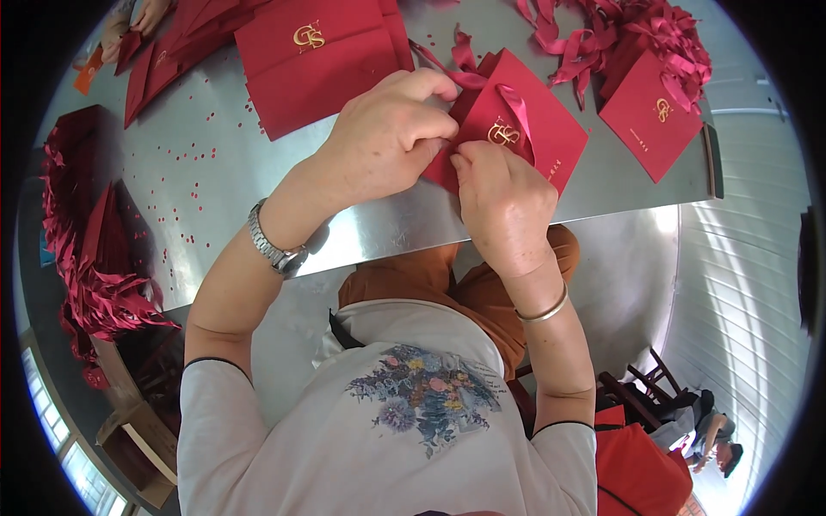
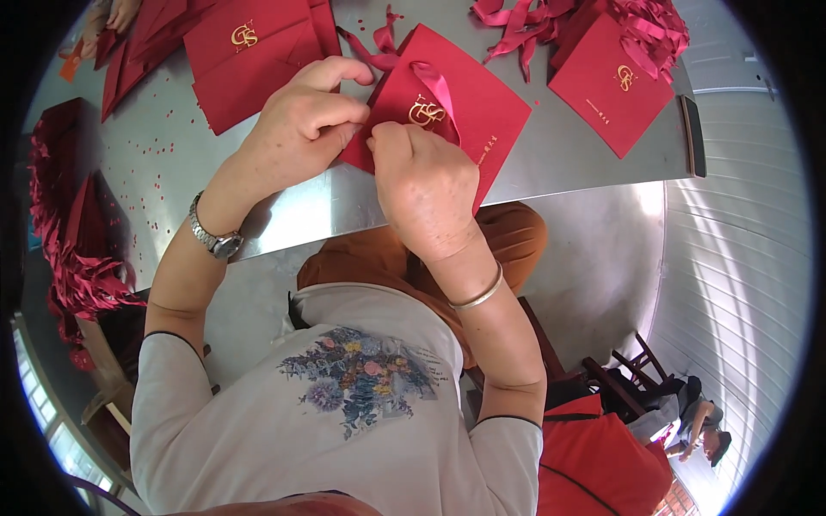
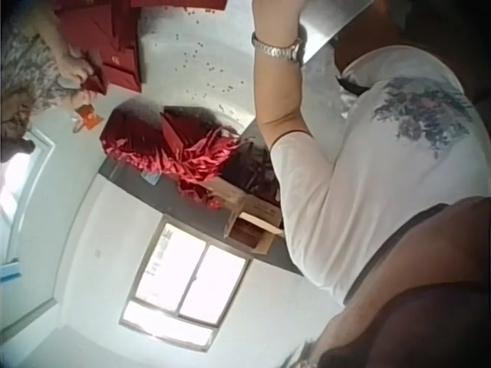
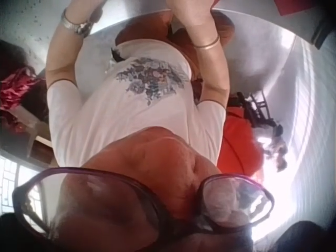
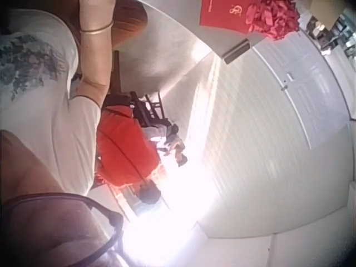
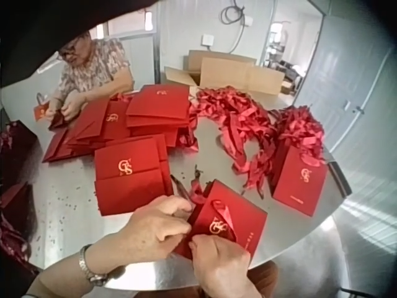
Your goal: The person assembles gift pouches by threading ribbons through the pouch slots and folding the flaps by hand, setting the completed pouches aside on the table.
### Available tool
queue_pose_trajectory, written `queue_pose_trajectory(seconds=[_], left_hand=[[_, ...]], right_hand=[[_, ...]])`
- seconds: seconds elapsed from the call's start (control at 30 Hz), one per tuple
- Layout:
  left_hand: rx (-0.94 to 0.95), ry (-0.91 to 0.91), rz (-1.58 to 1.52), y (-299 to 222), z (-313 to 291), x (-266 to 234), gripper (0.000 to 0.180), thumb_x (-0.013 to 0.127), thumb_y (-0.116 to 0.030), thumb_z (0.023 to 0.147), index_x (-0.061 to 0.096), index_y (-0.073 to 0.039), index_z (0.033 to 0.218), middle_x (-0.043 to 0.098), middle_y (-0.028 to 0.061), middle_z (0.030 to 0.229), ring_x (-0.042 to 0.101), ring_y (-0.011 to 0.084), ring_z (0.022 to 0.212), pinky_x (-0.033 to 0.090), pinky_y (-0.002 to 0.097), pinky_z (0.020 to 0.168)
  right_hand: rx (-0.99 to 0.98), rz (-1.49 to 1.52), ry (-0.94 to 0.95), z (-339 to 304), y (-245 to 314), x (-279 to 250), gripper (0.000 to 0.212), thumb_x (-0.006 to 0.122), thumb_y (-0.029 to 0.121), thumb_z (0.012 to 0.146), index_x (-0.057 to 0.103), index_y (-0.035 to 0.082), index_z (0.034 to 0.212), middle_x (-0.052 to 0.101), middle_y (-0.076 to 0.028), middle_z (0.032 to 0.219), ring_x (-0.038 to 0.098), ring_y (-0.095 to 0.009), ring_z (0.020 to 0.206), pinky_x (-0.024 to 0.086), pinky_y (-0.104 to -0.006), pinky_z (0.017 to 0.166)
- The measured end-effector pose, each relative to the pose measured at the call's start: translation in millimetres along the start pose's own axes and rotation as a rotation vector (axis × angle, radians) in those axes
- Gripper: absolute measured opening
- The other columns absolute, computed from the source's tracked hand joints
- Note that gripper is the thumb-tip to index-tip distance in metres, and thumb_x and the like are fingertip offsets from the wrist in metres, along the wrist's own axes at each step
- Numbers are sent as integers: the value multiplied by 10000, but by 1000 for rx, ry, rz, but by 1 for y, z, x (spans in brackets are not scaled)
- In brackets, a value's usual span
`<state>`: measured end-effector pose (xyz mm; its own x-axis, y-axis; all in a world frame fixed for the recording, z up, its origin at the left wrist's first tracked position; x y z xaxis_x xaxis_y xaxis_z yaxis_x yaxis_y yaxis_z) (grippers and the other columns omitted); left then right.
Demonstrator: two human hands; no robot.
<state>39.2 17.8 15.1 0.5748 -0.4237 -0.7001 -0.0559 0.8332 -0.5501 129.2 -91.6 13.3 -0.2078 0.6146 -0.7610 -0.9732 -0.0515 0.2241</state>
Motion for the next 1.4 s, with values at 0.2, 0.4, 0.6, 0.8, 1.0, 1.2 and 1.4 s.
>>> queue_pose_trajectory(seconds=[0.2, 0.4, 0.6, 0.8, 1.0, 1.2, 1.4], left_hand=[[-35, 17, 12, -1, 0, -6, 134, 674, 35, 686, 649, -36, 798, 615, 77, 1062, 605, 252, 869, 497, 339, 708], [-41, -7, -36, 7, -2, -3, 79, 646, -51, 704, 683, -71, 772, 651, 14, 1000, 612, 235, 855, 511, 368, 686], [-16, -32, -33, 17, -2, -16, 79, 646, -59, 720, 689, -67, 786, 675, 16, 964, 623, 231, 856, 515, 356, 707], [-80, -76, 190, 16, -5, -36, 75, 629, -97, 773, 700, -78, 787, 686, 4, 970, 628, 234, 841, 516, 345, 711], [-203, -210, 405, 38, -36, -87, 65, 674, -110, 787, 720, -85, 826, 693, 0, 965, 631, 239, 876, 515, 333, 735], [-342, -344, 588, 52, -41, -88, 81, 682, -170, 805, 736, -119, 838, 688, -29, 938, 635, 217, 873, 514, 330, 723], [-468, -364, 596, 59, -33, -89, 91, 679, -200, 822, 739, -134, 841, 685, -40, 965, 645, 212, 890, 515, 328, 710]], right_hand=[[-195, -13, -21, -6, 21, -33, 303, 696, 118, 691, 642, 76, 986, 632, -35, 823, 617, -172, 717, 497, -328, 670], [205, 203, -55, -36, -29, -38, 871, 723, 435, 769, 367, -73, 1381, 460, -250, 1364, 471, -393, 1211, 334, -477, 1037], [165, -9, 327, -43, -33, -22, 648, 629, 393, 860, 485, -22, 1337, 473, -169, 1395, 456, -352, 1249, 308, -465, 1071], [184, -21, 346, -44, -33, -23, 594, 642, 355, 857, 532, -14, 1308, 491, -161, 1384, 464, -333, 1257, 297, -469, 1093], [190, -14, 328, -45, -32, -23, 584, 655, 331, 850, 536, -10, 1309, 491, -161, 1386, 465, -324, 1262, 301, -469, 1091], [190, -16, 313, -44, -31, -23, 568, 658, 311, 850, 542, -7, 1306, 495, -157, 1382, 470, -322, 1256, 299, -467, 1092], [199, -1, 299, -44, -31, -24, 544, 652, 296, 853, 554, -7, 1295, 504, -159, 1371, 473, -316, 1254, 297, -460, 1094]])
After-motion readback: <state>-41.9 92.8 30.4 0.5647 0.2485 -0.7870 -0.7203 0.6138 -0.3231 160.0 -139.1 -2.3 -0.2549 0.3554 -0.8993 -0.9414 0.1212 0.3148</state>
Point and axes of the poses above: each hand's wrist, its own z-axis towards the middle knuckle, its own x-axis out of the palm, y = z × x, the point moved 5 cm from there along z, towards the middle knuckle
